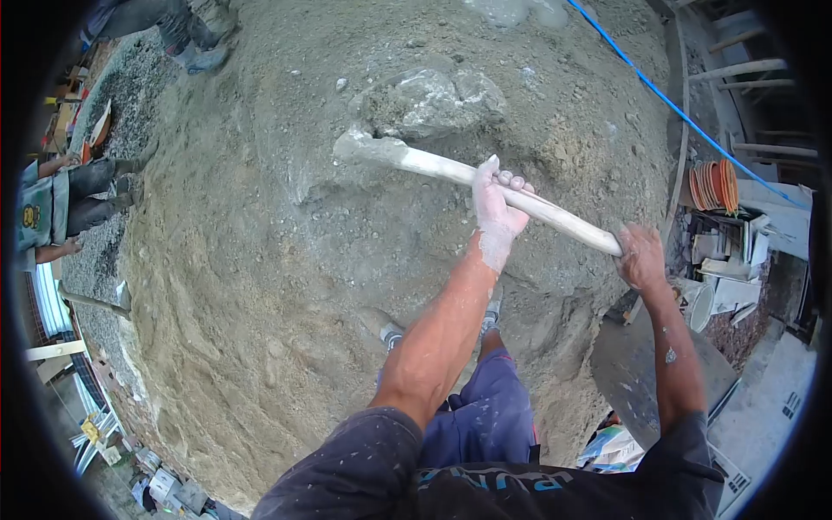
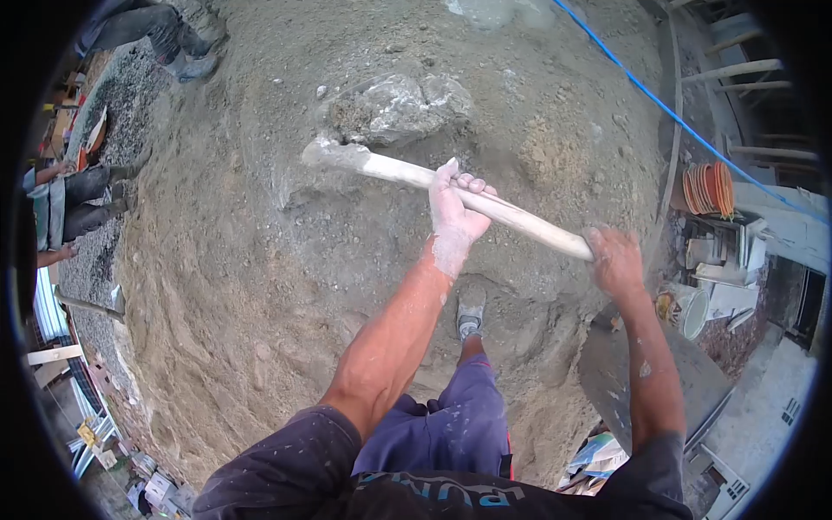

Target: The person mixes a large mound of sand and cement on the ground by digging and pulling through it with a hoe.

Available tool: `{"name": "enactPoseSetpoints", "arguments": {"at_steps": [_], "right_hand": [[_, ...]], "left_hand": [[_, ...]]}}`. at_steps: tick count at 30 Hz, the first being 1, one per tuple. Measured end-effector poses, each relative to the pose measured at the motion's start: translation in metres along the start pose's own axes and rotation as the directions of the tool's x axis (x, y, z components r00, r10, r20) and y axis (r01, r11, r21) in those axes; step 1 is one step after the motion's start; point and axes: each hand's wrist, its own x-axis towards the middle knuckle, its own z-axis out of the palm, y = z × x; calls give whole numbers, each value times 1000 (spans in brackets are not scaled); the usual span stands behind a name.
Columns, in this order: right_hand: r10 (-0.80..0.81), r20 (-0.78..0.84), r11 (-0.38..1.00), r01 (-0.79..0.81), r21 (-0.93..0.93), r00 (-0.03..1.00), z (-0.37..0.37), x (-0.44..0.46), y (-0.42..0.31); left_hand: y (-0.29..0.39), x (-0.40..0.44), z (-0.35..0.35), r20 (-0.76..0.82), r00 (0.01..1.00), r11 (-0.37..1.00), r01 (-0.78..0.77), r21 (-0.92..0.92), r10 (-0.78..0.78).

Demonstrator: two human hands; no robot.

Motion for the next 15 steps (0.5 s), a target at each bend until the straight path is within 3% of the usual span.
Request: {"name": "enactPoseSetpoints", "arguments": {"at_steps": [3,6,7,10,12,15], "right_hand": [[108,107,971,-128,201,988,100,-19,-37],[14,380,916,-164,367,925,145,-24,-133],[-107,458,866,-144,479,882,129,-17,-167],[-355,313,641,-15,767,881,100,-34,-260],[-481,488,636,-93,766,728,79,-26,-322],[-511,428,584,-64,809,745,45,0,-399]], "left_hand": [[14,-9,-57,99,994,987,-67,144,53],[70,-70,-91,-14,972,945,-226,238,236],[98,-85,-115,-51,957,926,-260,275,284],[180,-151,-149,-167,893,871,-342,352,418],[237,-190,-173,-171,852,833,-409,372,495],[315,-235,-199,-66,806,784,-549,289,589]]}}
